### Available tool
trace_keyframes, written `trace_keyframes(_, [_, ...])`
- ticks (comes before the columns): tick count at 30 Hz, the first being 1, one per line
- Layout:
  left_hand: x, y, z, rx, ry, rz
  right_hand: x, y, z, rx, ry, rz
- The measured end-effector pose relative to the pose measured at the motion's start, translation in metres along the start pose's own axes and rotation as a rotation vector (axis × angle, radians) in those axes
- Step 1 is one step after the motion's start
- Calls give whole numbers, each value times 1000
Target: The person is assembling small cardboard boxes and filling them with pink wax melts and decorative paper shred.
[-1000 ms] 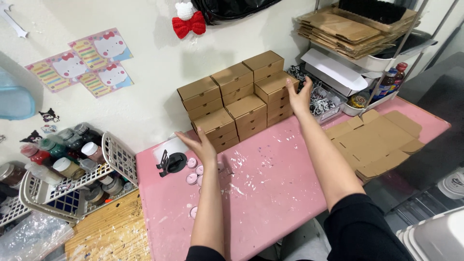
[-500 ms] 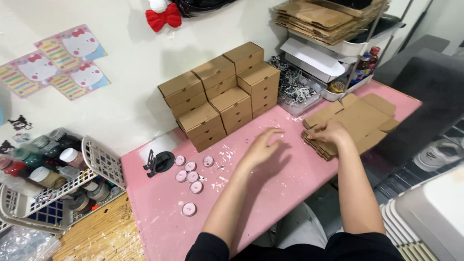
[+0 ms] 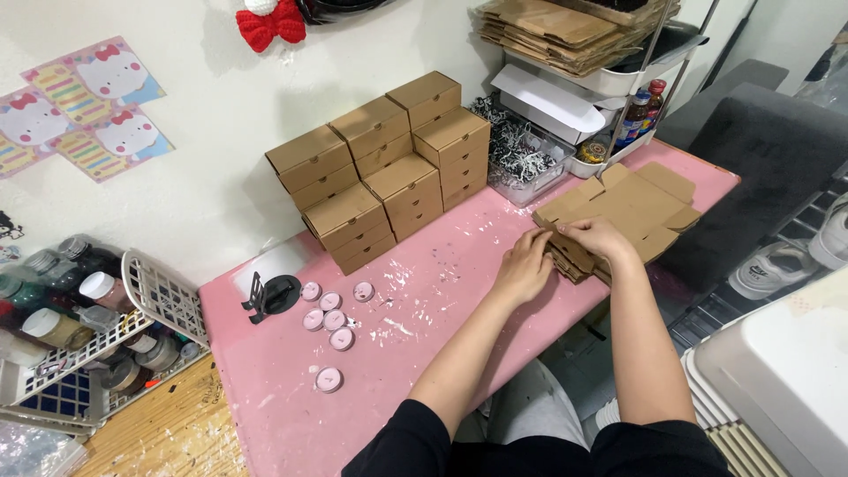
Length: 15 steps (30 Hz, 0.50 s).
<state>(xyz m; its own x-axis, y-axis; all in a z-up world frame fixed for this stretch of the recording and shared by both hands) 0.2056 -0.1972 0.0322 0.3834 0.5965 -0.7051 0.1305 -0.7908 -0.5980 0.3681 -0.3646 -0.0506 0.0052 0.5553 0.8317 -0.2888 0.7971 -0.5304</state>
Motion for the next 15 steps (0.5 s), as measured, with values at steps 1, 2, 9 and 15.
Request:
trace_keyframes(1, [-1,2,0,0,0,0,0,3,0,0,0,0])
trace_keyframes(2, [-4,5,1,16,21,-122,9,0,1,-75,-111,89])
trace_keyframes(9, [-9,11,1,102,-33,-484,133,-33,129,-729,-478,320])
trace_keyframes(15, [22,0,1,155,-497,787,199,-20,249,-1017,-707,164])
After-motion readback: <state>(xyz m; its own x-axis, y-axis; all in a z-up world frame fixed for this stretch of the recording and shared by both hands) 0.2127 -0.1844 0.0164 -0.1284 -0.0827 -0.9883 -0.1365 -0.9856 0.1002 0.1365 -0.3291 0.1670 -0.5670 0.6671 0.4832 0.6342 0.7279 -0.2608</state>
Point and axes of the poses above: each hand's wrist, its own z-axis away from the middle knuckle, its own y-axis out of the palm, x = y × z, the point moved 8 cm from there along -z, towards the middle knuckle, and after that the axes turned 3 degrees about z, right-handed, at the moved point
